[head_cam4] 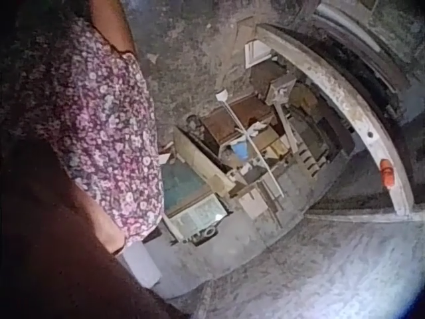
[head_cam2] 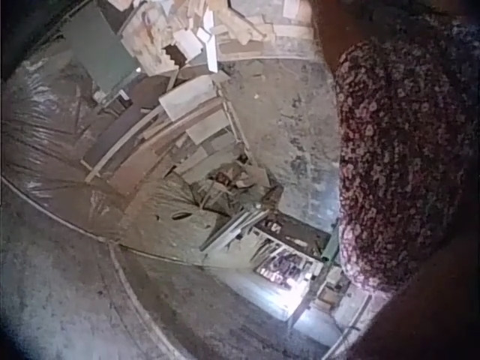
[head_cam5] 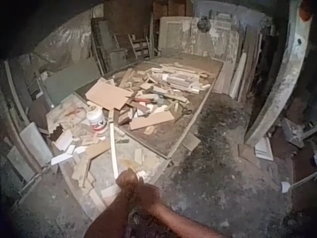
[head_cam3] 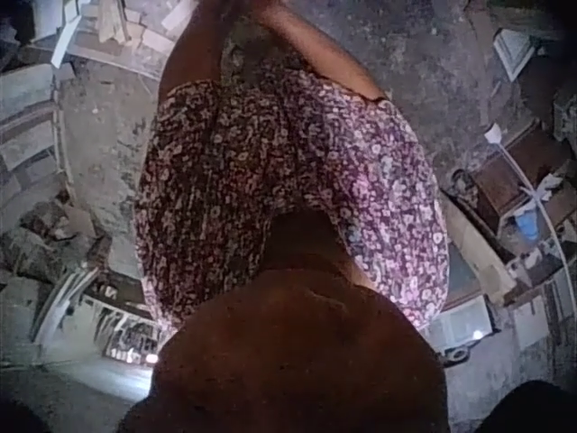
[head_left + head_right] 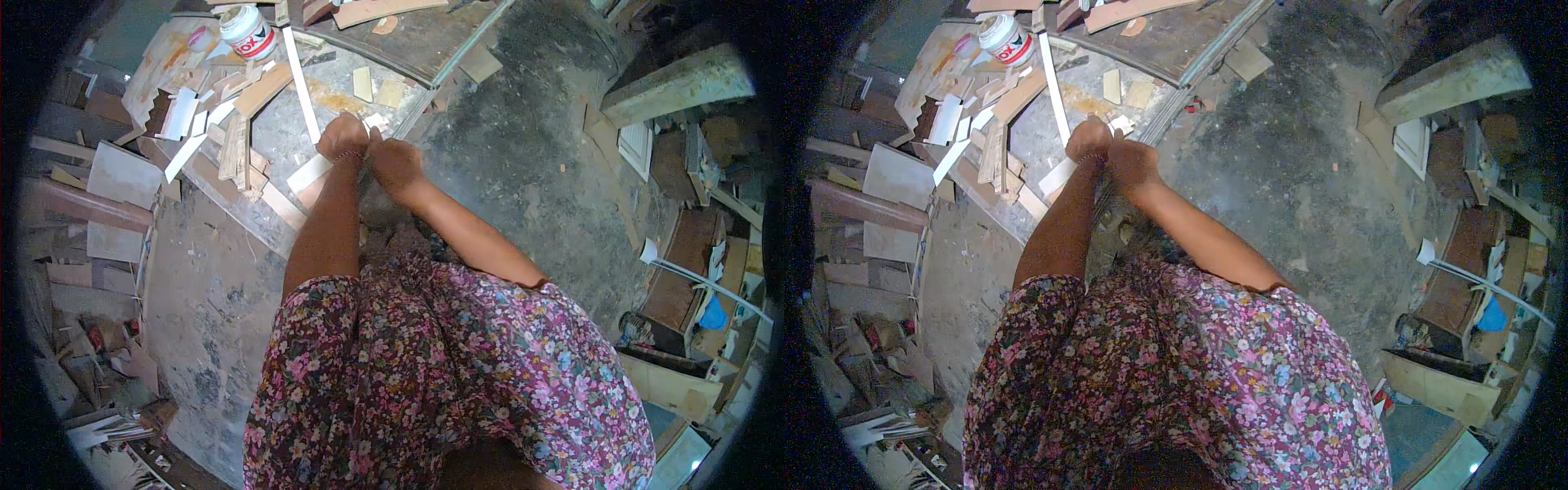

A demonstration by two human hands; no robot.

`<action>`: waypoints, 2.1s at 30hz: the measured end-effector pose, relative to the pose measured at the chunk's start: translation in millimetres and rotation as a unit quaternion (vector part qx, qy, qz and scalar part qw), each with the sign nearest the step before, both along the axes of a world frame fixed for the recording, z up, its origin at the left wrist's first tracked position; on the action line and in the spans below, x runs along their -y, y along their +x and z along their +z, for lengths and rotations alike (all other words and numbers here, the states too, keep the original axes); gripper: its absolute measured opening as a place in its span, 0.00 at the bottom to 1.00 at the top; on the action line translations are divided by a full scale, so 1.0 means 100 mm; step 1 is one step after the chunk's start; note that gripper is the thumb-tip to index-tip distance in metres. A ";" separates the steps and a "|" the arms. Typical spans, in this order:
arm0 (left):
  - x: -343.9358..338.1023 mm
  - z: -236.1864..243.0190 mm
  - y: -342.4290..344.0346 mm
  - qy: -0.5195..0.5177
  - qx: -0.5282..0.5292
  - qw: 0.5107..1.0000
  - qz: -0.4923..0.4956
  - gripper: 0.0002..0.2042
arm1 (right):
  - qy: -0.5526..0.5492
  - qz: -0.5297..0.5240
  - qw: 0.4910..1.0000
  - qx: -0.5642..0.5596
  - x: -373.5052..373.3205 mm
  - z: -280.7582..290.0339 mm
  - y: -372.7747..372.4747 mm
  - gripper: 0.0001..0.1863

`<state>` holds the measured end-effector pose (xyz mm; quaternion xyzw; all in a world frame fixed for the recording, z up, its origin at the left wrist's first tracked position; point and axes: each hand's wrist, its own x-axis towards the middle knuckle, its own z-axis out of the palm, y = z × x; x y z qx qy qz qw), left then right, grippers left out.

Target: The person cuts thin strips of wood using a hand saw and scissors.

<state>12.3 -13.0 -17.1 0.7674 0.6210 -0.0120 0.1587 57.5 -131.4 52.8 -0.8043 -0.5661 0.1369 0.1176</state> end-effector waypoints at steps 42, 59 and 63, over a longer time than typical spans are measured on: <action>0.41 0.42 -0.36 0.131 0.177 0.956 -0.194 0.17 | 0.160 0.005 0.986 0.051 0.15 -0.36 0.02 0.15; 0.37 0.39 -0.23 0.163 0.024 0.958 -0.233 0.10 | 0.132 -0.025 0.990 0.029 0.31 -0.15 -0.03 0.21; 0.39 0.41 -0.20 0.144 0.009 0.962 -0.230 0.09 | 0.117 -0.049 0.991 0.037 0.30 -0.12 -0.06 0.18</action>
